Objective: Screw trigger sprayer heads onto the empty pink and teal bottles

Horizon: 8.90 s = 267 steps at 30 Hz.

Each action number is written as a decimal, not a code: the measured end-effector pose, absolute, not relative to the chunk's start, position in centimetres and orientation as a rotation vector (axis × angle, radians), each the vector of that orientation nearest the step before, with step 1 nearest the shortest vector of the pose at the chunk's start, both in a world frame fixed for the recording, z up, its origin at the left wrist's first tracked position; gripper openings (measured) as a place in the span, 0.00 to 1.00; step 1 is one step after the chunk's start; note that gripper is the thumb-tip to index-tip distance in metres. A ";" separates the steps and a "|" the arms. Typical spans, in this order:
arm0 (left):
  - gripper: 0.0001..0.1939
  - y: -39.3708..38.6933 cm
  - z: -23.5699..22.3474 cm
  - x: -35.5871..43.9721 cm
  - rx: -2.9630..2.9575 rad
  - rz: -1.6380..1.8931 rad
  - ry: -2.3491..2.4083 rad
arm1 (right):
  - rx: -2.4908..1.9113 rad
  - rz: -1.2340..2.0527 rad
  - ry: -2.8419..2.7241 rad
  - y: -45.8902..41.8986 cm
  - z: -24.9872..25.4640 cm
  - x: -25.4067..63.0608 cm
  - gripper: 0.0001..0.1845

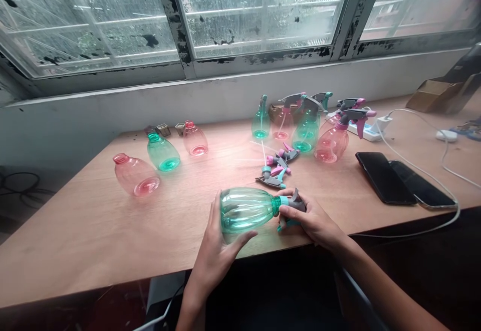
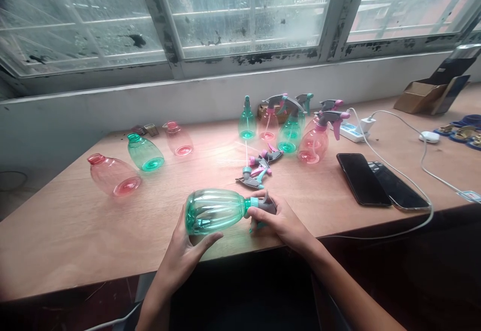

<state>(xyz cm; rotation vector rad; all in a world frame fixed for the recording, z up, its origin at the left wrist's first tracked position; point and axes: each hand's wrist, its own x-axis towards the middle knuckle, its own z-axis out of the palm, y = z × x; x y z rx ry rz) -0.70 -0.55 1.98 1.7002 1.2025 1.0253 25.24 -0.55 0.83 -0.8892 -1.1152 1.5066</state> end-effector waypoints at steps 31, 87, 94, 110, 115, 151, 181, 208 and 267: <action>0.53 -0.4 2.1 -0.5 1.702 1.013 1.218 | -0.917 1.491 -1.123 -0.6 0.6 25.5 0.20; 0.48 -0.6 2.4 -0.4 1.709 1.041 1.181 | -0.937 1.484 -1.099 -0.7 0.7 25.5 0.21; 0.48 -0.5 2.6 -0.3 1.709 1.035 1.180 | -0.918 1.484 -1.114 -0.6 0.6 25.5 0.20; 0.50 -0.5 2.3 -0.4 1.713 1.033 1.201 | -0.922 1.464 -1.142 -0.6 0.5 25.6 0.19; 0.49 -0.6 2.2 -0.5 1.705 1.034 1.203 | -0.928 1.456 -1.145 -0.6 0.5 25.5 0.20; 0.50 -0.3 2.1 -0.4 1.724 1.033 1.201 | -0.867 1.506 -1.107 -0.6 0.8 25.6 0.18; 0.48 -0.5 2.1 -0.4 1.682 1.044 1.165 | -0.920 1.466 -1.132 -0.8 1.1 25.7 0.18; 0.49 -0.4 2.4 -0.3 1.700 1.038 1.181 | -0.963 1.464 -1.147 -0.8 1.3 25.9 0.21; 0.51 -0.4 2.7 0.0 1.664 1.034 1.170 | -0.875 1.467 -1.141 -0.7 1.2 26.1 0.17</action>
